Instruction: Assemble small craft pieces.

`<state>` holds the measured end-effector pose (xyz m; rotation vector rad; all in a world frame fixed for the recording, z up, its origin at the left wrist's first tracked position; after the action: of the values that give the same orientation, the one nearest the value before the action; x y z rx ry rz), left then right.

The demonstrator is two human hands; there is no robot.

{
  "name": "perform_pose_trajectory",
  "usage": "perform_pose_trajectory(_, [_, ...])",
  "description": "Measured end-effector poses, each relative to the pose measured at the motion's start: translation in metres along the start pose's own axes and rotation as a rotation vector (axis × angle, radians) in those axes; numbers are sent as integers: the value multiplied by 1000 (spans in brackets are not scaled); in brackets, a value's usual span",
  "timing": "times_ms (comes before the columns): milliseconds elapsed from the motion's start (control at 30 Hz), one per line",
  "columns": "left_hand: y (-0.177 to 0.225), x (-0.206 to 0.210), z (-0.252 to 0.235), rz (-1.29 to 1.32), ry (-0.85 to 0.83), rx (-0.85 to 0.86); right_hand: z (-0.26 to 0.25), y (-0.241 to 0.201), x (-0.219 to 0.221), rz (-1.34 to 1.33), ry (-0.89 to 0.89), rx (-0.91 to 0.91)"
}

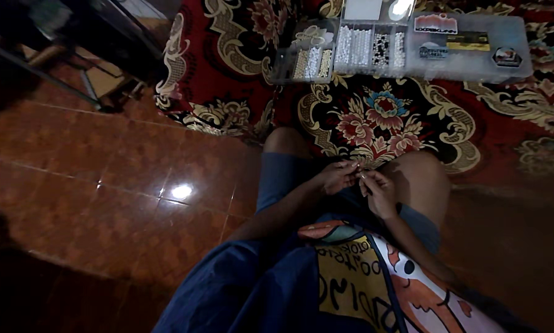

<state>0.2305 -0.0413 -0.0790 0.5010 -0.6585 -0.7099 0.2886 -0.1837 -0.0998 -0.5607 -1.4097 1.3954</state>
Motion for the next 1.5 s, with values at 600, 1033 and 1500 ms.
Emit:
perform_pose_trajectory(600, [-4, -1, -2, -20, 7, -20, 2, -2, 1, 142, 38, -19])
perform_pose_trajectory(1033, [-5, -2, -3, -12, 15, -16, 0, 0, 1, 149, 61, 2])
perform_pose_trajectory(1500, [-6, -3, -5, -58, 2, 27, 0, 0, 1, 152, 44, 18])
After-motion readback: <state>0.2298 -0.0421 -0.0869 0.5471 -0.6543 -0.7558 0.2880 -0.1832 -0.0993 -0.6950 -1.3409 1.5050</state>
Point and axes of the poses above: each hand's wrist, its own z-axis away from the middle knuckle, its own x-axis out of the palm, y = z × x, the point moved 2 cm from there along -z, towards the middle knuckle, and after that the axes turned 11 degrees about y, right-handed, at the moved point
